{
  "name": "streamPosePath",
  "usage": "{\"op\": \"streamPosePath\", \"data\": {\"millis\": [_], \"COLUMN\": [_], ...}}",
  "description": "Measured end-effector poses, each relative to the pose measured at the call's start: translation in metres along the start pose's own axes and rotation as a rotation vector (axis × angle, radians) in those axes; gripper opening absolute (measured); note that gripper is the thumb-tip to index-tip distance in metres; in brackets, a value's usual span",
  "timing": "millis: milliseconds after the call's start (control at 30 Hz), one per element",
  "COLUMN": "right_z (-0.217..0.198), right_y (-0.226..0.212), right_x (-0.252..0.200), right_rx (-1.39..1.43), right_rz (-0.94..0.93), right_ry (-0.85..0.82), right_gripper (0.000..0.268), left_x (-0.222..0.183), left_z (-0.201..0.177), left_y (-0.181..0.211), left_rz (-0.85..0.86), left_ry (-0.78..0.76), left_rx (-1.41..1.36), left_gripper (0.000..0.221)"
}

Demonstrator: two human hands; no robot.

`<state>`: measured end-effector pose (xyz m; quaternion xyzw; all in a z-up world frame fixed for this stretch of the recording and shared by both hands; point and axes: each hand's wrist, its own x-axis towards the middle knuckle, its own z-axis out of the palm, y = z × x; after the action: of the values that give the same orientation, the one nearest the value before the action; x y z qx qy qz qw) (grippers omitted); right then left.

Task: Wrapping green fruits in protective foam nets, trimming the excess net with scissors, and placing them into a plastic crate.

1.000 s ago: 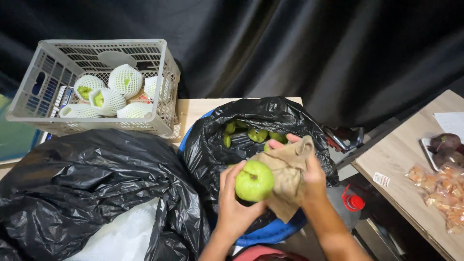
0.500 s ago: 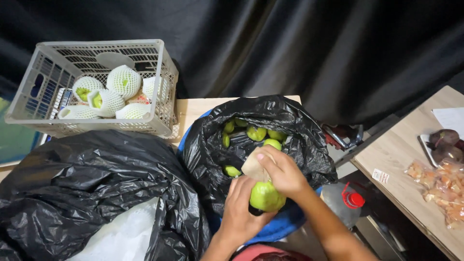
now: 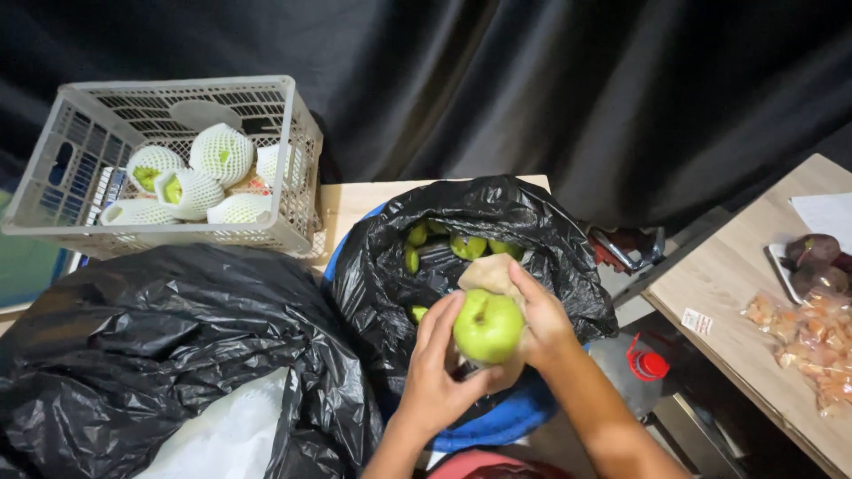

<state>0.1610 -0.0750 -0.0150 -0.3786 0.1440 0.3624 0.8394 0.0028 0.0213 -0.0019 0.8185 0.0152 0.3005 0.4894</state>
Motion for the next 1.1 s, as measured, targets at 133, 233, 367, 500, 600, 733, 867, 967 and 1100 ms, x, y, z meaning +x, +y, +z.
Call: {"op": "streamPosePath", "data": {"millis": [133,233,367,500,600,733,867,967,1100], "right_z": [0.027,0.034,0.029,0.026,0.029,-0.003,-0.034,-0.032,-0.023], "right_y": [0.009,0.013,0.017,0.007,-0.008,0.002,0.027,0.039,0.048], "right_x": [-0.043,-0.073,-0.076,-0.058,-0.047,-0.011,0.004,-0.004,-0.015], "right_rx": [-0.09,-0.751,-0.837,-0.375,-0.147,-0.095,0.152,0.031,-0.195], "right_rz": [-0.311,-0.865,-0.836,-0.437,0.0,0.312,0.391,0.257,0.021], "right_ry": [0.07,-0.301,-0.229,-0.325,-0.339,-0.409,-0.635,-0.38,0.079], "right_gripper": [0.036,0.049,0.049,0.053,0.051,0.049,0.052,0.044,0.031], "left_x": [0.003,0.002,0.001,0.0,-0.002,0.002,-0.001,0.005,0.017], "left_z": [0.011,0.021,0.022,0.014,0.015,0.009,0.017,0.015,0.006], "left_y": [-0.01,-0.01,-0.005,-0.001,-0.009,0.0,-0.011,-0.011,-0.016], "left_rz": [-0.114,-0.372,-0.354,-0.16,0.026,0.261,0.308,0.203,0.056], "left_ry": [0.034,0.141,0.189,0.134,0.116,0.093,0.171,0.273,0.389], "left_rx": [-0.015,-0.45,-0.597,-0.491,-0.321,-0.122,-0.066,-0.068,-0.192], "left_gripper": [0.102,0.094,0.089,0.091,0.084,0.081,0.073,0.081,0.091]}}
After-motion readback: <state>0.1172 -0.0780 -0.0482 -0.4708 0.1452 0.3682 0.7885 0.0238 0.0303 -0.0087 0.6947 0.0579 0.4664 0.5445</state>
